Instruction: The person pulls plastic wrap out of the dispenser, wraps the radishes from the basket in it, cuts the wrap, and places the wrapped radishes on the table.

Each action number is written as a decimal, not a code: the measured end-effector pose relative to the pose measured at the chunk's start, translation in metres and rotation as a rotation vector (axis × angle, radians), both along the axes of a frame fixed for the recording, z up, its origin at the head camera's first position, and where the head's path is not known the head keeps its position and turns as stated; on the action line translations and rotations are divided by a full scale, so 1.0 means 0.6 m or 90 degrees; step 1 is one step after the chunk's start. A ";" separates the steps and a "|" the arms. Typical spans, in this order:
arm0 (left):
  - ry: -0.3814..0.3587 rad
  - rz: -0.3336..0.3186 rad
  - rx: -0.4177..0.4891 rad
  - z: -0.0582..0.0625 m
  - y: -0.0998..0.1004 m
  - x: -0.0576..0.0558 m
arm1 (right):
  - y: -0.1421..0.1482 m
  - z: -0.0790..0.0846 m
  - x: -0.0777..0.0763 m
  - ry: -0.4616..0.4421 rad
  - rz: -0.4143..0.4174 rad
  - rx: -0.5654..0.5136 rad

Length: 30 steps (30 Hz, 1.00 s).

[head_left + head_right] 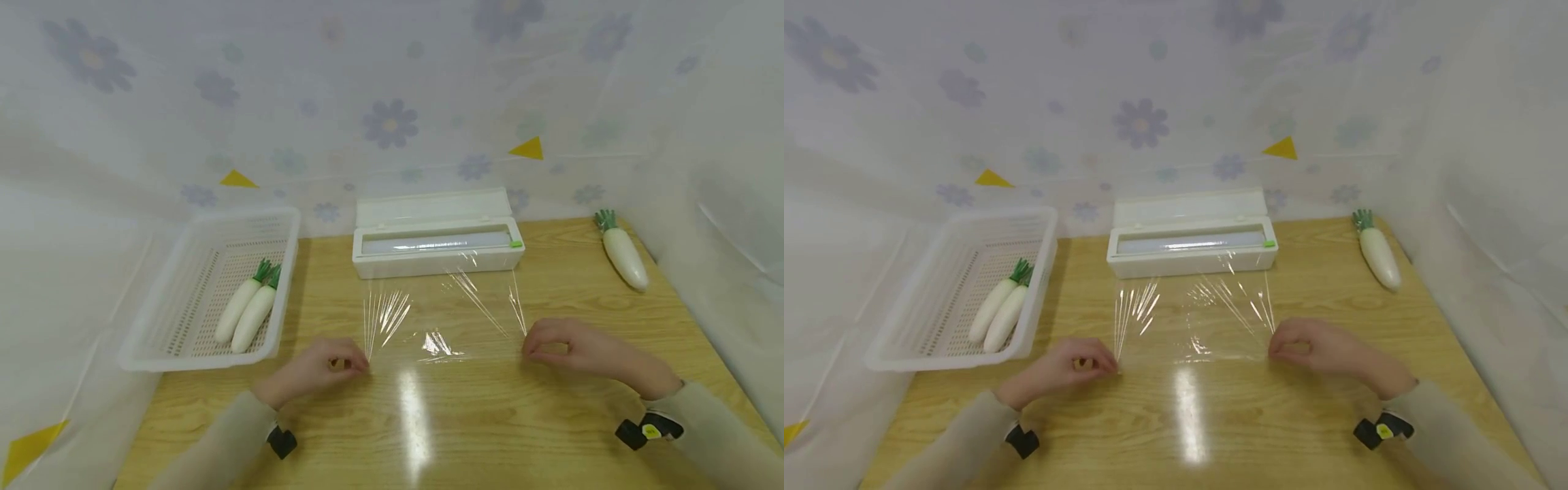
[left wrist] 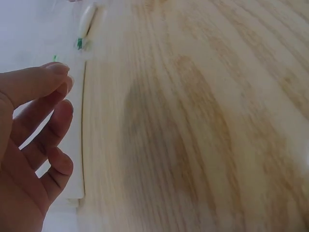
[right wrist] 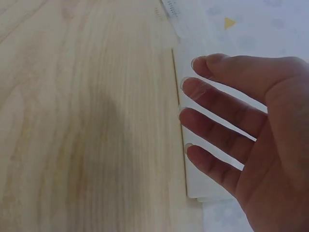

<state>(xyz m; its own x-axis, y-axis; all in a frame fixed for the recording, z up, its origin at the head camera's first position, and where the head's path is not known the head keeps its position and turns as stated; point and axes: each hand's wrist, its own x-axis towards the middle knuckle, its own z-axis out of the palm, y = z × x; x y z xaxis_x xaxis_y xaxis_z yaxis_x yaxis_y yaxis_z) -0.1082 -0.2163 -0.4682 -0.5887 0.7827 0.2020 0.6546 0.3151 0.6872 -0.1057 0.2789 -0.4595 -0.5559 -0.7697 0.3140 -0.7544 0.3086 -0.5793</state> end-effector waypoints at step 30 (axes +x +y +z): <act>0.083 0.068 -0.182 -0.029 0.024 0.014 | -0.029 -0.047 0.029 0.057 -0.209 0.152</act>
<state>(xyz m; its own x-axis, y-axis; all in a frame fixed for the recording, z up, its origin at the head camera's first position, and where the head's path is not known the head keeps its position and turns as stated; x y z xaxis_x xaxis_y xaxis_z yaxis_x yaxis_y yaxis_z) -0.0996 -0.2021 -0.4857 -0.6541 0.7539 0.0613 0.6838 0.5548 0.4739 -0.0885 0.2614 -0.4876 -0.7621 -0.6136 0.2068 -0.6384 0.6587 -0.3983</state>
